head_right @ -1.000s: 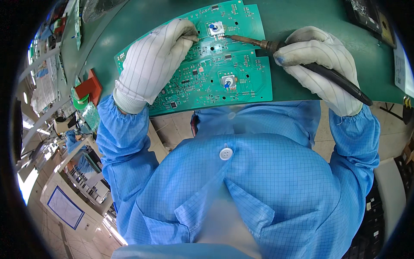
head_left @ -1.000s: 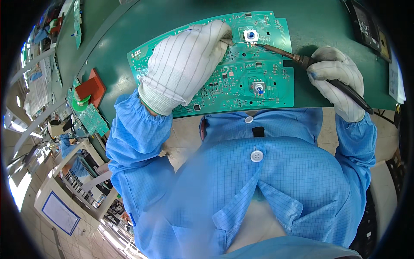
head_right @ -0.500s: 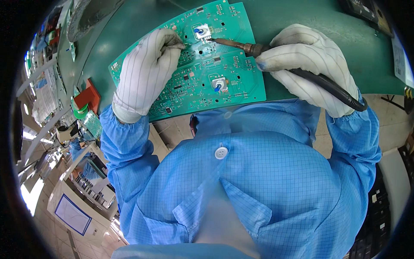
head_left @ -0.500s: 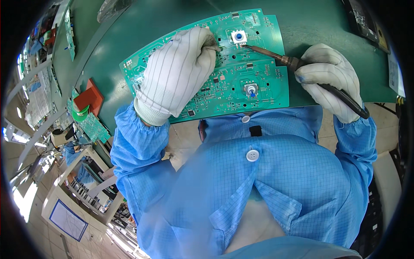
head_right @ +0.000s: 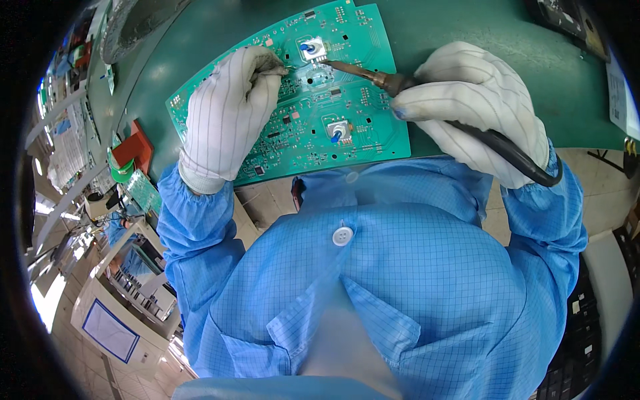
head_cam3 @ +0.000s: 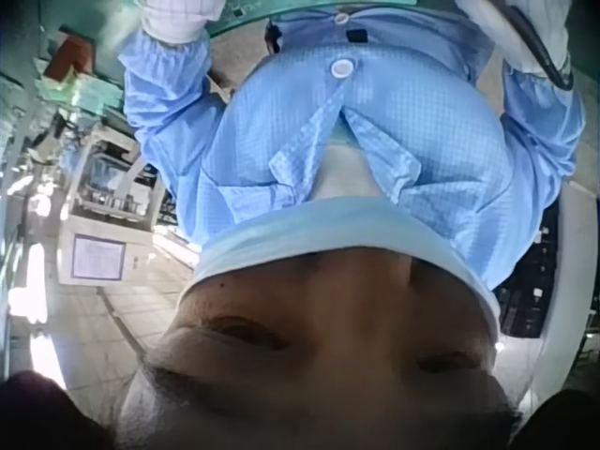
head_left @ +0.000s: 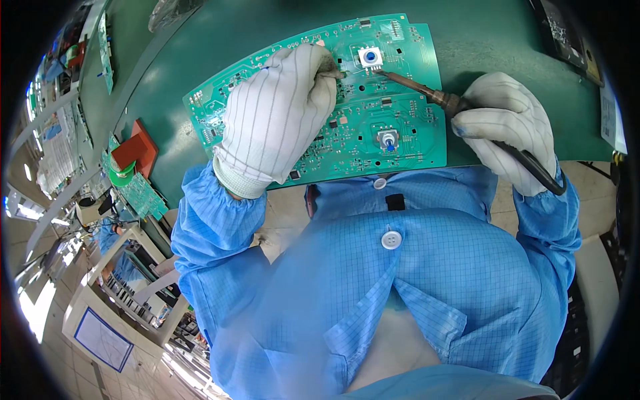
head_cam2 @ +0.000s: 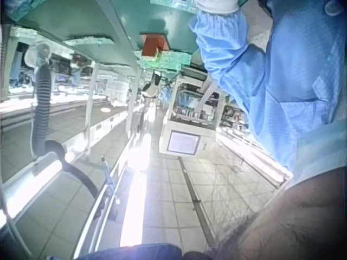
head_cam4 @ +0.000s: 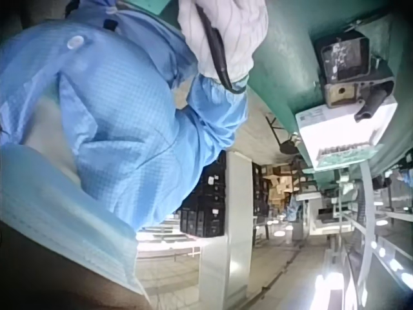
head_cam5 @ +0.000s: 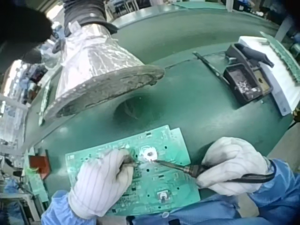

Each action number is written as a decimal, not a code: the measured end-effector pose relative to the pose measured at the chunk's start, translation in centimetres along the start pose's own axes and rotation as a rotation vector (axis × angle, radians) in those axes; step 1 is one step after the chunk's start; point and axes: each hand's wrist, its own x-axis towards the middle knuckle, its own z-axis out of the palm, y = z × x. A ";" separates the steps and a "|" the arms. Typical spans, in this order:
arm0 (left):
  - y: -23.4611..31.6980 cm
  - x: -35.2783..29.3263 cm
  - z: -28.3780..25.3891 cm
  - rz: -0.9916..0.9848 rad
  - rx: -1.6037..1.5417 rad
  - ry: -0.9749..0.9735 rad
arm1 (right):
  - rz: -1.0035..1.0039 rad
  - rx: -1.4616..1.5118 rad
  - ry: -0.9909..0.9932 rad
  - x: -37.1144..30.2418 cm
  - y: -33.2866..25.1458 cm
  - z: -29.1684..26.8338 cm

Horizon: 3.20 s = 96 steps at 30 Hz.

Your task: Soldering components onto a printed circuit board at a manual assembly station.

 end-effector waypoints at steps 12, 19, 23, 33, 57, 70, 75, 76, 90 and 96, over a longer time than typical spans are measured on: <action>0.1 0.0 -0.1 -0.005 -0.006 -0.009 | -0.067 -0.029 -0.059 0.4 -0.1 0.1; 0.2 0.0 -0.1 0.009 0.027 0.002 | -0.051 -0.050 -0.008 0.2 -0.1 0.4; 0.2 0.1 -0.2 -0.045 0.013 -0.039 | -0.048 -0.051 0.002 0.0 0.1 0.5; 0.1 0.1 0.0 0.001 0.017 -0.010 | -0.091 -0.140 -0.056 -0.1 0.3 0.7; 0.7 0.2 0.9 0.001 0.129 0.056 | -0.079 -0.099 0.001 0.0 -0.1 0.2; 0.3 2.7 -1.0 -0.132 -0.032 0.146 | 0.168 -0.030 0.229 -0.6 -1.1 -0.5; -2.9 4.2 1.5 0.706 -0.415 0.826 | 0.450 0.090 0.516 -2.6 -2.9 2.4; 1.0 3.0 -1.9 0.255 -0.415 0.526 | 0.557 0.150 0.545 -3.0 -3.6 2.9; 4.4 4.7 -4.5 0.060 0.032 -0.108 | 0.156 -0.232 0.738 -2.9 -4.6 7.6; 4.5 4.8 -3.9 0.177 0.058 -0.049 | 0.058 -0.320 0.686 -2.7 -4.2 6.9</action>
